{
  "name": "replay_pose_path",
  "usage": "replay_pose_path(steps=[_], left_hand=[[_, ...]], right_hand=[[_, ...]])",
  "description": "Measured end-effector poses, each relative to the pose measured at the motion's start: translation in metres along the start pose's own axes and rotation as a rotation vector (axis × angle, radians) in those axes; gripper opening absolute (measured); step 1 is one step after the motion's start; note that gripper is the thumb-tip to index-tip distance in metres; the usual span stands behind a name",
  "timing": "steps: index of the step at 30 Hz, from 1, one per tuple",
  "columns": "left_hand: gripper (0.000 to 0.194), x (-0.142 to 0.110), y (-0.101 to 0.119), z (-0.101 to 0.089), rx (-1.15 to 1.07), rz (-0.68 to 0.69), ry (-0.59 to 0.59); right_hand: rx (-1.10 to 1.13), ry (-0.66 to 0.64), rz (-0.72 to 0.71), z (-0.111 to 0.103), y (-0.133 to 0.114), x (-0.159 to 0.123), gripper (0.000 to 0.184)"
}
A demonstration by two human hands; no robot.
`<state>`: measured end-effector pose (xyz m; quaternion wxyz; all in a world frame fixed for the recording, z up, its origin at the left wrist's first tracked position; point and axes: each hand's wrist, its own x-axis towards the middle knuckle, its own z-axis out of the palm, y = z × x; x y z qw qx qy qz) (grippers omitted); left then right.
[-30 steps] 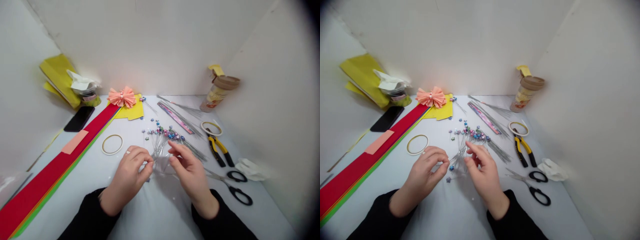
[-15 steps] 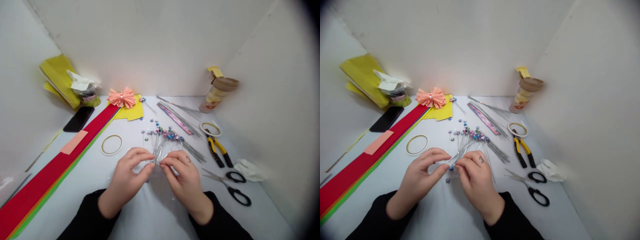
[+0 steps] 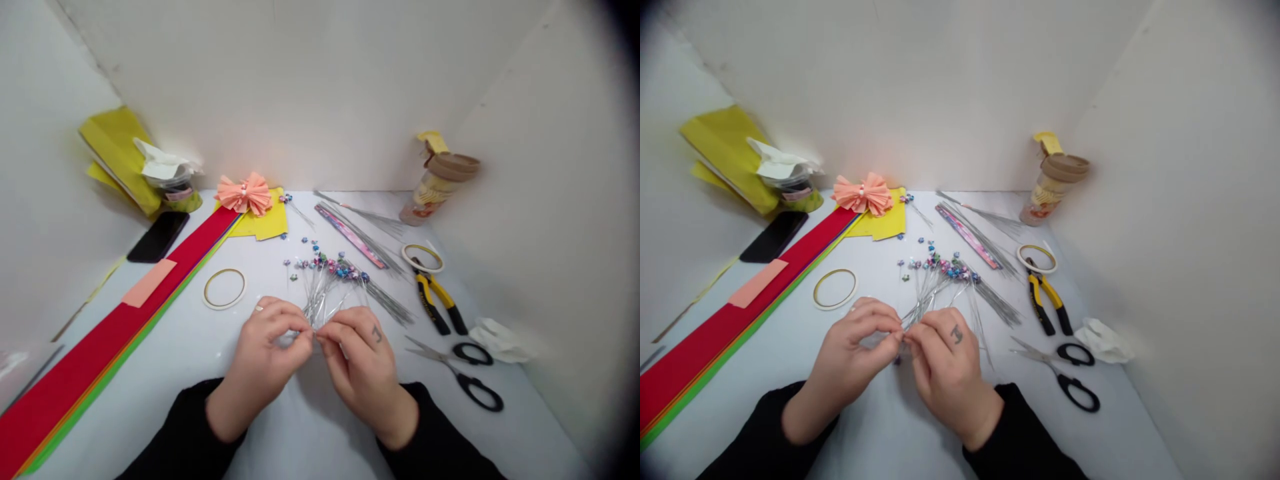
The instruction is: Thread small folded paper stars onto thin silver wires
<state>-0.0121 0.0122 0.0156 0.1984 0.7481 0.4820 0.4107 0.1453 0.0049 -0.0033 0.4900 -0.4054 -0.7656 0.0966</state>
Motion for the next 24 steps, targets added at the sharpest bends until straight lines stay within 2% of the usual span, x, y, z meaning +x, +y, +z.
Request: replay_pose_path(steps=[2,4,5,7,8,9,12,14,16,20,24], left_hand=[[0.015,0.001,0.0,0.0,-0.083,-0.139,-0.016],[0.013,0.002,-0.007,-0.004,-0.133,-0.287,0.026],[0.012,0.003,-0.012,-0.007,-0.149,-0.371,0.081],[0.011,0.005,-0.024,-0.012,-0.212,-0.508,0.27],[0.011,0.006,-0.028,-0.013,-0.257,-0.523,0.335],[0.02,0.006,-0.032,-0.014,-0.309,-0.523,0.342],[0.063,0.005,-0.033,-0.012,-0.46,-0.497,0.294],[0.076,0.003,-0.031,-0.009,-0.487,-0.479,0.271],[0.076,0.002,-0.029,-0.007,-0.483,-0.487,0.274],[0.069,0.005,-0.029,-0.007,-0.517,-0.564,0.334],[0.075,0.008,-0.025,-0.008,-0.572,-0.627,0.357]], right_hand=[[-0.026,0.041,-0.06,-0.001,-0.001,0.0,0.017],[-0.026,0.082,-0.095,-0.005,-0.002,-0.001,0.021],[-0.021,0.109,-0.098,-0.007,-0.001,-0.002,0.024],[0.002,0.115,-0.073,-0.01,0.002,-0.002,0.031],[0.028,0.074,-0.042,-0.011,0.004,-0.002,0.038],[0.064,-0.009,-0.001,-0.01,0.007,-0.002,0.048],[0.122,-0.344,0.187,-0.006,0.016,-0.002,0.083],[0.025,-0.525,0.27,-0.002,0.02,-0.004,0.091],[-0.119,-0.643,0.279,0.002,0.022,-0.008,0.092],[-0.293,-0.688,0.287,0.011,0.023,-0.018,0.093],[-0.279,-0.657,0.328,0.019,0.023,-0.023,0.088]])
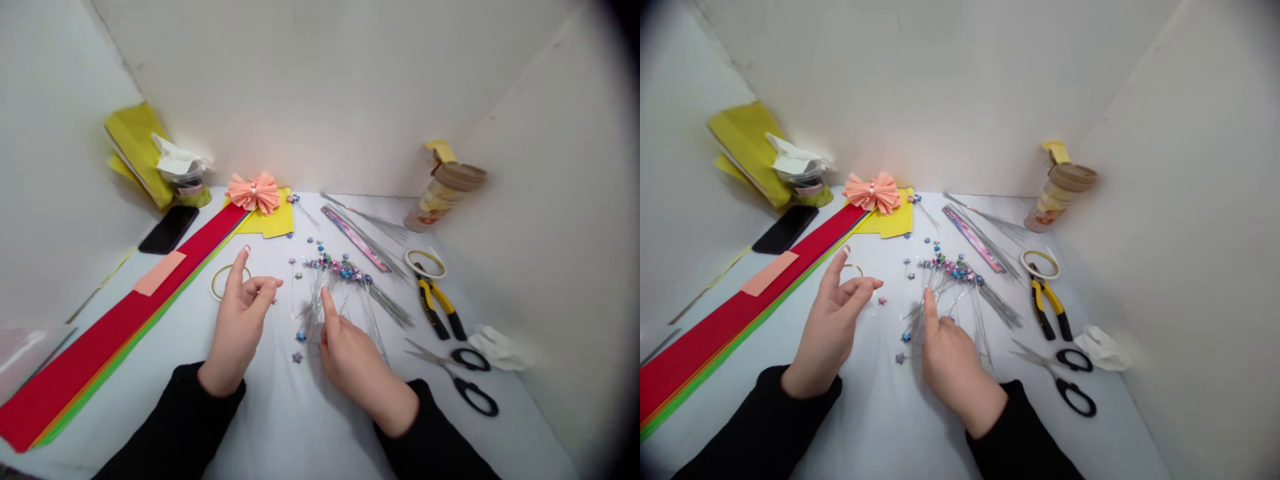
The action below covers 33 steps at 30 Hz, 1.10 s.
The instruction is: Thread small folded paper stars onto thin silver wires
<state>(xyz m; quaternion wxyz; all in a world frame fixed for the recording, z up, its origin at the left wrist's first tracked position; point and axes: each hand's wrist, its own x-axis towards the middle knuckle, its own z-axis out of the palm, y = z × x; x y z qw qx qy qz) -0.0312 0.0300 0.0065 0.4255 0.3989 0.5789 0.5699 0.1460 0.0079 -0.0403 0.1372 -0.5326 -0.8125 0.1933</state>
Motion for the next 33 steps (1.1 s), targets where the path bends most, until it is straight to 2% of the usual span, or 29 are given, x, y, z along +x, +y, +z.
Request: replay_pose_path(steps=[2,4,7,10,12,16,26,30,33], left_hand=[[0.078,-0.002,0.003,0.001,-0.025,-0.028,-0.004],[0.079,-0.003,0.006,0.002,-0.041,-0.045,0.0],[0.079,-0.007,0.009,0.003,-0.044,-0.057,-0.004],[0.084,-0.01,0.011,0.004,-0.041,-0.093,-0.112],[0.09,-0.013,0.013,0.006,-0.036,-0.151,-0.216],[0.099,-0.015,0.016,0.008,-0.042,-0.22,-0.309],[0.1,-0.016,0.012,0.01,-0.046,-0.222,-0.34],[0.094,-0.018,0.009,0.012,-0.084,-0.2,-0.37],[0.086,-0.018,0.009,0.013,-0.129,-0.214,-0.372]], right_hand=[[0.09,-0.014,-0.001,-0.002,0.0,0.0,0.086],[0.283,-0.022,-0.026,-0.009,0.0,0.0,0.085],[0.659,0.082,-0.038,-0.021,-0.003,-0.001,0.081],[0.922,0.23,0.029,-0.027,-0.008,-0.002,0.079],[1.007,0.273,0.057,-0.025,-0.011,-0.003,0.08],[1.032,0.342,0.051,-0.018,-0.017,-0.005,0.081],[0.836,0.461,0.005,-0.013,-0.023,-0.007,0.085],[0.835,0.46,0.004,-0.013,-0.025,-0.008,0.086],[0.933,0.49,0.035,-0.013,-0.027,-0.007,0.081]])
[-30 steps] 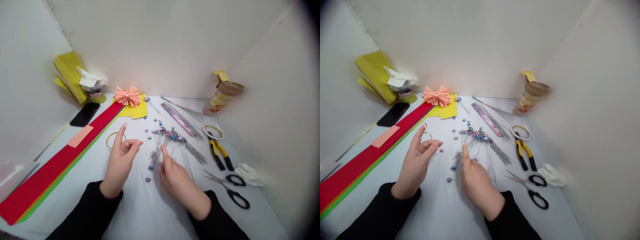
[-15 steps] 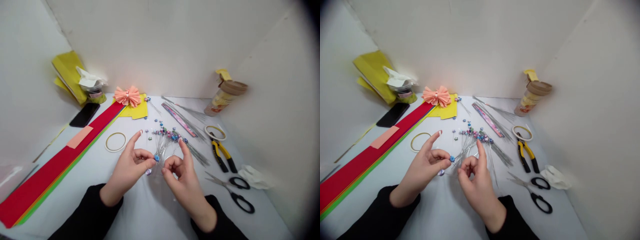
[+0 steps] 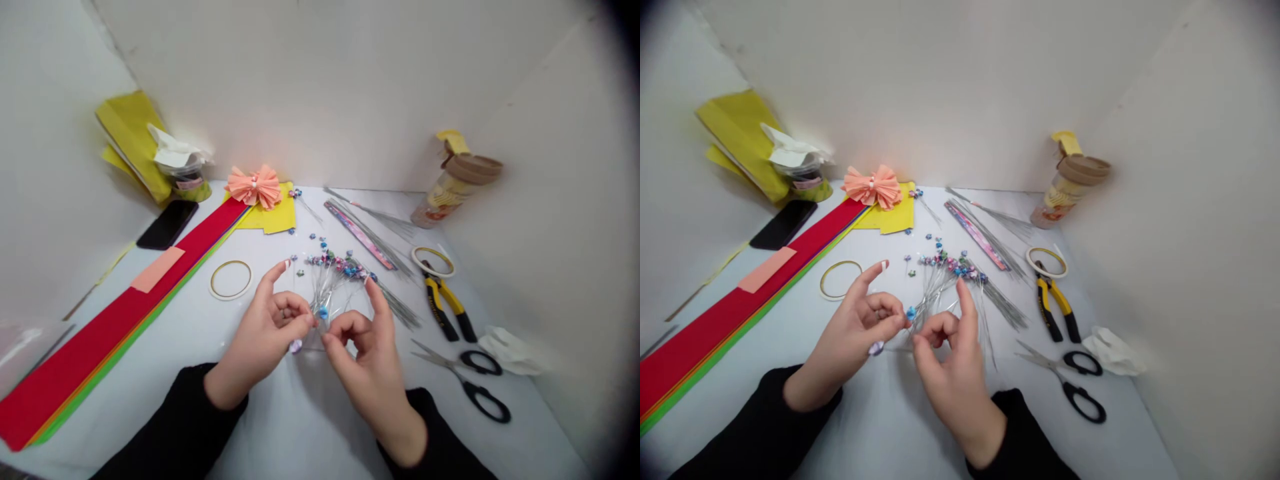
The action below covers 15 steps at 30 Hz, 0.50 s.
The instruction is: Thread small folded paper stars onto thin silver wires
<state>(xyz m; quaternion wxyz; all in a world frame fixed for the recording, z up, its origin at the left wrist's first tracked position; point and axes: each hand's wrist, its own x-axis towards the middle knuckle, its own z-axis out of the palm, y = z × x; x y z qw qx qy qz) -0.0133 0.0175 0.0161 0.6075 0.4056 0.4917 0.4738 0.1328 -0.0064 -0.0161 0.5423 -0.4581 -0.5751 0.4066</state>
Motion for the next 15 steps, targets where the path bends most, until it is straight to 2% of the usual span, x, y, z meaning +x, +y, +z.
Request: replay_pose_path(steps=[3,6,9,12,13,15], left_hand=[[0.082,0.001,0.0,-0.001,-0.092,-0.017,0.0],[0.08,0.001,-0.001,-0.002,-0.206,-0.014,-0.074],[0.078,0.0,-0.002,-0.002,-0.256,-0.046,-0.109],[0.082,-0.002,-0.003,0.001,-0.228,-0.059,-0.114],[0.083,-0.003,-0.003,0.002,-0.21,-0.05,-0.115],[0.083,-0.004,-0.003,0.005,-0.169,-0.037,-0.115]], right_hand=[[0.116,0.007,0.015,0.0,-0.004,-0.001,0.077],[0.193,-0.116,-0.015,-0.003,-0.006,-0.003,0.072],[0.267,-0.169,0.001,-0.009,-0.004,0.0,0.047],[0.357,-0.129,0.089,-0.014,0.0,0.008,0.009],[0.396,-0.121,0.141,-0.014,0.001,0.011,0.008],[0.484,-0.104,0.27,-0.013,0.002,0.016,0.016]])
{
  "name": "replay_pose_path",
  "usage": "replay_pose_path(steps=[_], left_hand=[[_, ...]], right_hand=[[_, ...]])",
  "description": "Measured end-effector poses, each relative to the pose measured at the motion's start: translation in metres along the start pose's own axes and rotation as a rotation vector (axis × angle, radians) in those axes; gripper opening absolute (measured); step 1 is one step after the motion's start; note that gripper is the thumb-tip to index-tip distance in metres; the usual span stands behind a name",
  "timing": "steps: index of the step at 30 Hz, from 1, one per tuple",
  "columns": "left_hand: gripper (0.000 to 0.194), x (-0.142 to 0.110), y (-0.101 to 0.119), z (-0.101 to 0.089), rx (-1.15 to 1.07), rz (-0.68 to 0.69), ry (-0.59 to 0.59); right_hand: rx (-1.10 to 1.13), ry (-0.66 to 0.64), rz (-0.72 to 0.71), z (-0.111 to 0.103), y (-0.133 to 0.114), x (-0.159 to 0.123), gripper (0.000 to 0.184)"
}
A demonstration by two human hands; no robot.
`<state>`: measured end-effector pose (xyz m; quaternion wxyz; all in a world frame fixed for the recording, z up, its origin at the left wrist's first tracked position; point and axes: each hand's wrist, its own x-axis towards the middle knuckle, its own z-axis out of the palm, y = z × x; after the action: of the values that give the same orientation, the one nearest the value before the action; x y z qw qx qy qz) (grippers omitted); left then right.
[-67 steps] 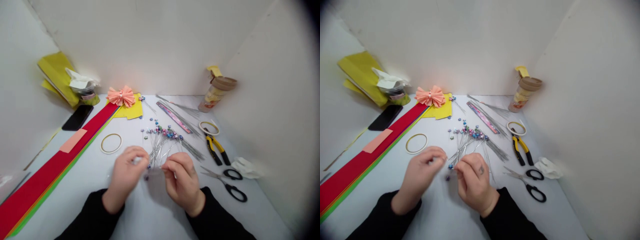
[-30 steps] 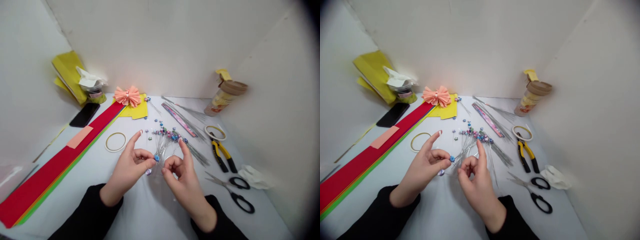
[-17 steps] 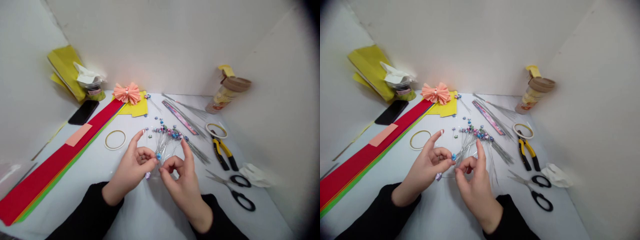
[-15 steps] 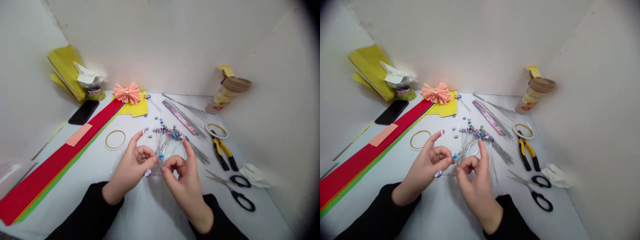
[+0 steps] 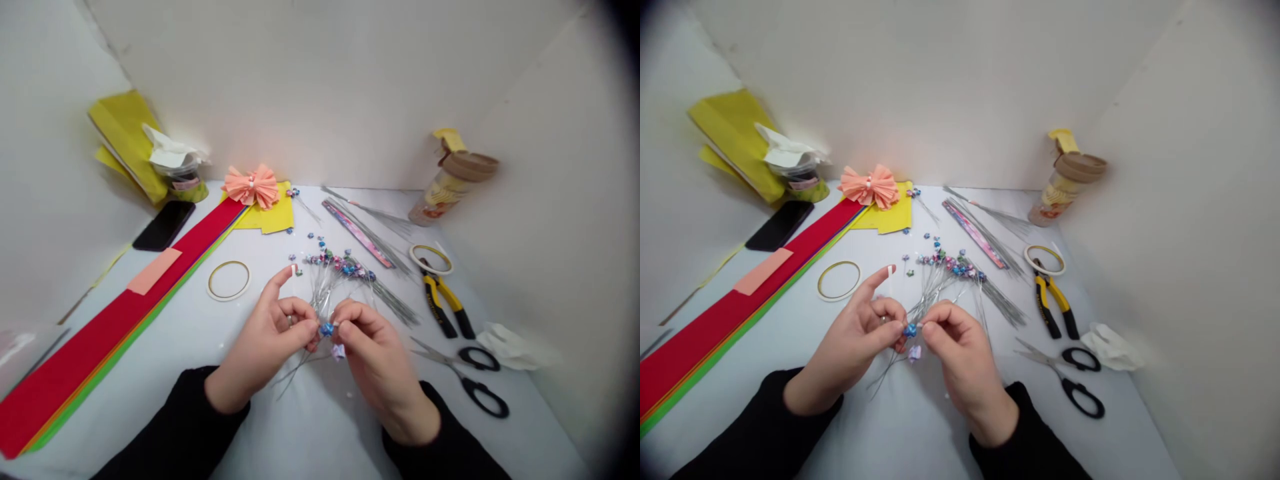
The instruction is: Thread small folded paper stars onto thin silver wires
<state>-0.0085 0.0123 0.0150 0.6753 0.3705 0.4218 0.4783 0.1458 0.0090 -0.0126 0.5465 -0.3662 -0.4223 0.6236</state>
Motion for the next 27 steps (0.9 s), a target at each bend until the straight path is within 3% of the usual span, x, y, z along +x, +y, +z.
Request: replay_pose_path(steps=[4,7,12,27], left_hand=[[0.082,-0.003,0.0,0.005,0.057,0.01,-0.023],[0.083,-0.003,0.001,0.008,0.074,-0.005,-0.015],[0.083,-0.002,0.001,0.009,0.075,-0.011,-0.009],[0.074,-0.004,-0.001,0.008,0.127,0.012,0.011]], right_hand=[[0.139,0.062,0.183,0.005,-0.003,0.002,0.023],[0.172,0.029,0.241,0.008,-0.005,0.0,0.021],[0.2,-0.032,0.224,0.009,-0.006,-0.002,0.016],[0.11,0.037,0.185,0.011,-0.003,-0.001,0.014]])
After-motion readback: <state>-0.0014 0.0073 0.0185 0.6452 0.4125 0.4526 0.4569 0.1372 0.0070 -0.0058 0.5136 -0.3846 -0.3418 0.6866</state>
